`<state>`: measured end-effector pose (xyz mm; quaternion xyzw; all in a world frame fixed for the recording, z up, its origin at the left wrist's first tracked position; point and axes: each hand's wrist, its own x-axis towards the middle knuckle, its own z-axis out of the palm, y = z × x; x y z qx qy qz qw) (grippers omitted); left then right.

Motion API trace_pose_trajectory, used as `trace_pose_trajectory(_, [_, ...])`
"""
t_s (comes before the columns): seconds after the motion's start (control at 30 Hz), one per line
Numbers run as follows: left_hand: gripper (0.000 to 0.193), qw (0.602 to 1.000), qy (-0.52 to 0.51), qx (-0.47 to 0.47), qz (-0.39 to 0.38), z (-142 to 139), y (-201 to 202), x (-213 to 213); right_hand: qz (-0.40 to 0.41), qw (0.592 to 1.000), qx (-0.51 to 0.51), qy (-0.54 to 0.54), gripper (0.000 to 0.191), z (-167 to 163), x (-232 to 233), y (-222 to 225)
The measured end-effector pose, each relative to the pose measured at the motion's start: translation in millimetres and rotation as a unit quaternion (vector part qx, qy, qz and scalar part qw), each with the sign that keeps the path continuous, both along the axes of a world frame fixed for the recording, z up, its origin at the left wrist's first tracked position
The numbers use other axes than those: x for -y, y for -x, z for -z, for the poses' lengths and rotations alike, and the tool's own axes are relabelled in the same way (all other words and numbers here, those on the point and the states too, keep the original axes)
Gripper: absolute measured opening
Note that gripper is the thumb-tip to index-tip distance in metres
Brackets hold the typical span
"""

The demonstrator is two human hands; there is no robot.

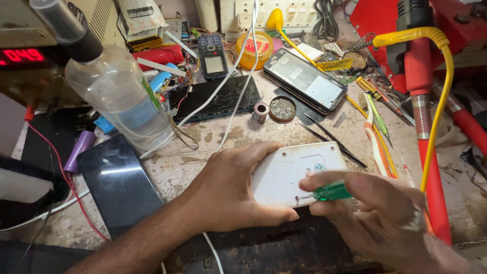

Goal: The person assembles a red and white electronic device by placing a white cover over the internal components and securing it with screws. They use a green screwdriver to tighten multiple screws on the back of the device, then flip it to inspect the front keypad area.

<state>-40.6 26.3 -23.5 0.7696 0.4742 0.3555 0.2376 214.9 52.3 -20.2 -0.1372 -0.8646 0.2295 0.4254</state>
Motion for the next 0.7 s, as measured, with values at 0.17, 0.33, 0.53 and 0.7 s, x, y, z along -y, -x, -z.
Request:
trace_pose_trajectory(0.17, [0.096, 1.000, -0.003, -0.004, -0.001, 1, 0, 0, -0.012, 0.999, 0.018, 0.034, 0.054, 0, -1, 2])
trace_pose_trajectory(0.33, [0.096, 1.000, -0.016, -0.012, -0.001, 0, -1, 1, 0.108, 0.988, 0.102, 0.043, 0.050, -13, 6, 6])
trace_pose_trajectory(0.53, [0.096, 0.999, -0.006, -0.028, 0.014, -4, -2, 6, 0.095, 0.989, -0.051, 0.100, 0.056, -32, -23, 6])
trace_pose_trajectory(0.7, [0.096, 0.999, -0.026, -0.037, 0.014, -6, -6, 10, 0.018, 0.997, -0.073, 0.030, 0.069, 1, -41, 8])
